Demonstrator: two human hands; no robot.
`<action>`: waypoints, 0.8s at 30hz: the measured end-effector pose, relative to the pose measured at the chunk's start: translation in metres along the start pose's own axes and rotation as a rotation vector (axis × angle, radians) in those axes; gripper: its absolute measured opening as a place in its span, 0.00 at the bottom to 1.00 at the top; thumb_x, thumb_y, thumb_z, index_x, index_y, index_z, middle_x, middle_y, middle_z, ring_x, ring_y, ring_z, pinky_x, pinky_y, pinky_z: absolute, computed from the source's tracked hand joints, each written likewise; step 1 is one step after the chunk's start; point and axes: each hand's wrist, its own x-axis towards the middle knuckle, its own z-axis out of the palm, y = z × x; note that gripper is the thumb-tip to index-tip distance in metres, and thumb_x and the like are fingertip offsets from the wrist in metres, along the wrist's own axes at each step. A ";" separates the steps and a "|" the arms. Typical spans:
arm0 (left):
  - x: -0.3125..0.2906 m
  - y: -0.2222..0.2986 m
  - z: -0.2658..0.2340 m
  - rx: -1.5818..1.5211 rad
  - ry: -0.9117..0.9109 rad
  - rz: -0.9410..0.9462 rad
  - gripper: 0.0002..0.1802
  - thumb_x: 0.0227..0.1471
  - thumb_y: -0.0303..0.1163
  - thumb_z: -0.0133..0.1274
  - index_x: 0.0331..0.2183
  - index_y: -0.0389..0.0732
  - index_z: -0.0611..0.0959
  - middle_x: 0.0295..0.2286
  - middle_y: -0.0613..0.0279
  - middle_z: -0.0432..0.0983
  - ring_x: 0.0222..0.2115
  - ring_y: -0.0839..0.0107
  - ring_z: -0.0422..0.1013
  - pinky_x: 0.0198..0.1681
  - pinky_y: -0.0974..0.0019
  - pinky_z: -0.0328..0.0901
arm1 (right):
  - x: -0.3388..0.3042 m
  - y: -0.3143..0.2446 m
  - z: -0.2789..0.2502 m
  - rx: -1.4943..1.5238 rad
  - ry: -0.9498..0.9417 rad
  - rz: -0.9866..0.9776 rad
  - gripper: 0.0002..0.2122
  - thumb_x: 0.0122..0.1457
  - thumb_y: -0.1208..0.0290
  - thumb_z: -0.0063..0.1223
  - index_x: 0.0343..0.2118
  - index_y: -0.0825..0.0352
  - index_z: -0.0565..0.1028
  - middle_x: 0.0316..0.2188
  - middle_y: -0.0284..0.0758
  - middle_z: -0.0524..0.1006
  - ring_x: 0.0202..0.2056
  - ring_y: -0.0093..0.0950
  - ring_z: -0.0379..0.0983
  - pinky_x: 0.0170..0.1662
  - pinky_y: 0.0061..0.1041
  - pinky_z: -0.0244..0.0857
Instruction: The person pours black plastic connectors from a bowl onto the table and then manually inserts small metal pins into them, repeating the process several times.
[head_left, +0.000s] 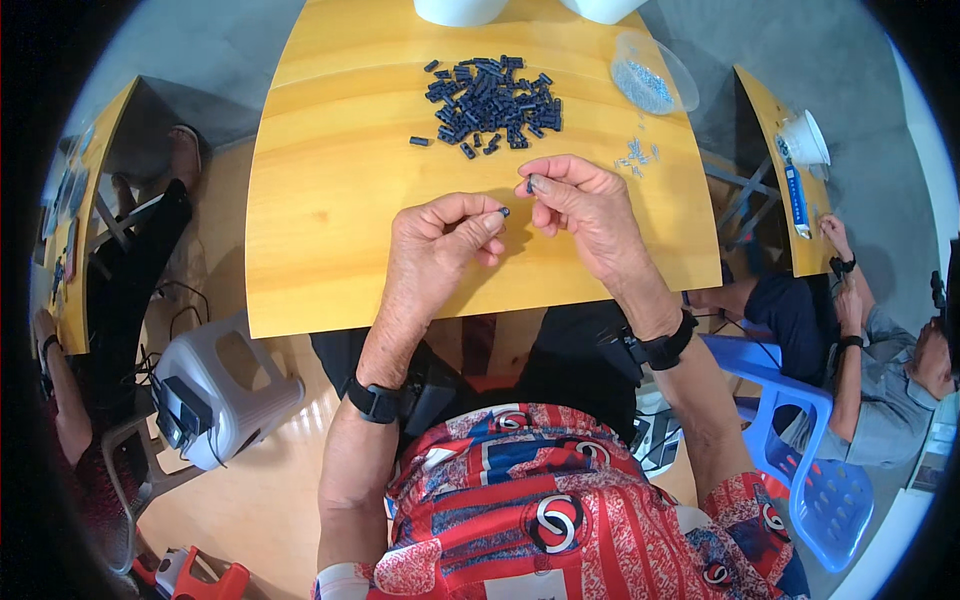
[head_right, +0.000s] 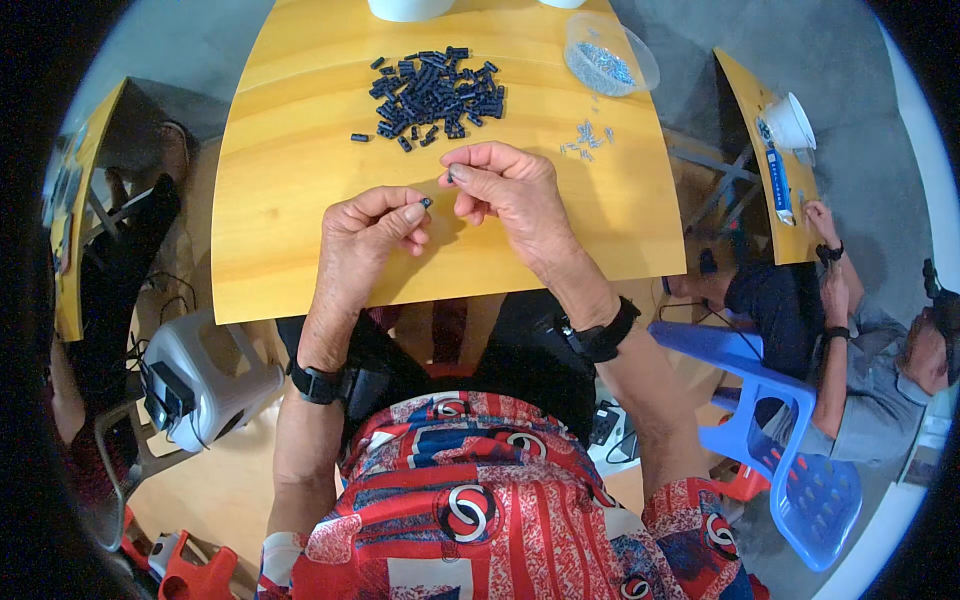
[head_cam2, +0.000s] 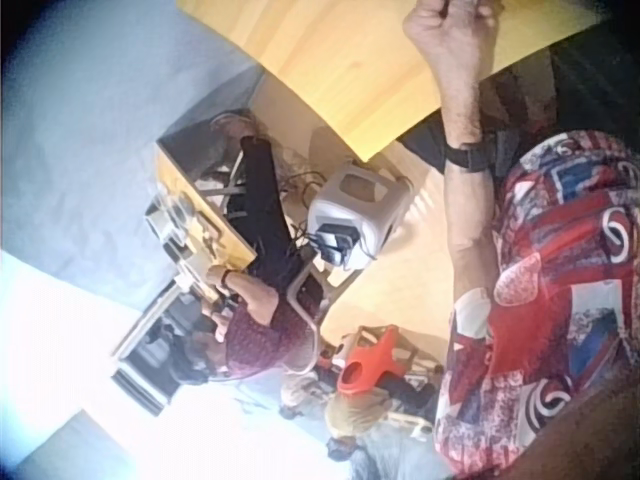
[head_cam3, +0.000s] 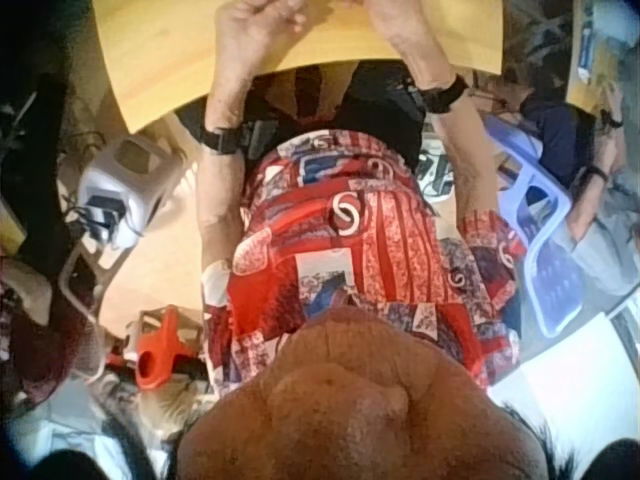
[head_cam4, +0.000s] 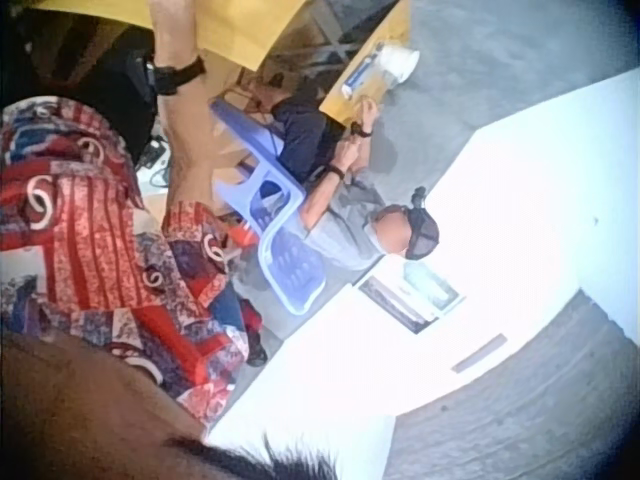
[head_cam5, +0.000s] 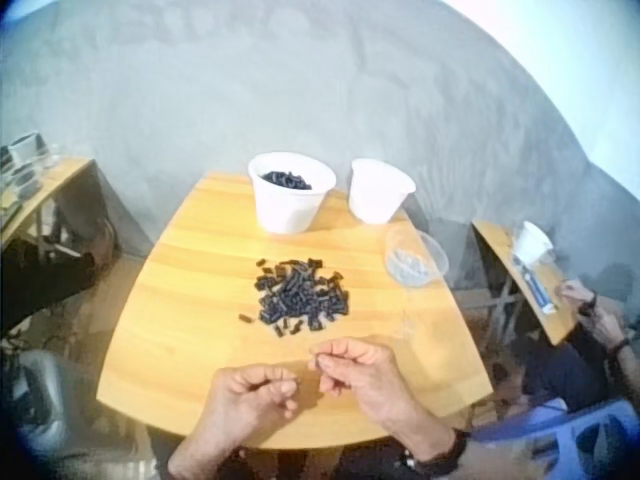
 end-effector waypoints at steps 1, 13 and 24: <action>0.000 0.000 0.000 0.020 -0.007 0.003 0.07 0.52 0.25 0.55 0.33 0.32 0.81 0.23 0.62 0.77 0.23 0.78 0.71 0.26 0.75 0.68 | -0.002 0.001 0.002 0.016 0.020 -0.017 0.07 0.56 0.74 0.54 0.36 0.69 0.76 0.24 0.28 0.76 0.21 0.14 0.67 0.24 0.13 0.61; -0.001 0.000 0.000 -0.038 0.000 0.019 0.07 0.52 0.24 0.54 0.33 0.32 0.81 0.23 0.63 0.77 0.22 0.78 0.73 0.26 0.75 0.69 | -0.008 0.013 0.010 -0.117 -0.003 -0.215 0.05 0.55 0.76 0.55 0.34 0.69 0.77 0.23 0.27 0.76 0.22 0.13 0.67 0.24 0.12 0.61; -0.001 0.001 0.000 -0.066 -0.010 0.000 0.07 0.52 0.25 0.54 0.34 0.31 0.81 0.23 0.62 0.77 0.22 0.79 0.73 0.26 0.76 0.69 | -0.010 0.011 0.014 -0.312 0.022 -0.321 0.05 0.55 0.77 0.54 0.33 0.71 0.76 0.25 0.29 0.77 0.24 0.14 0.69 0.26 0.14 0.64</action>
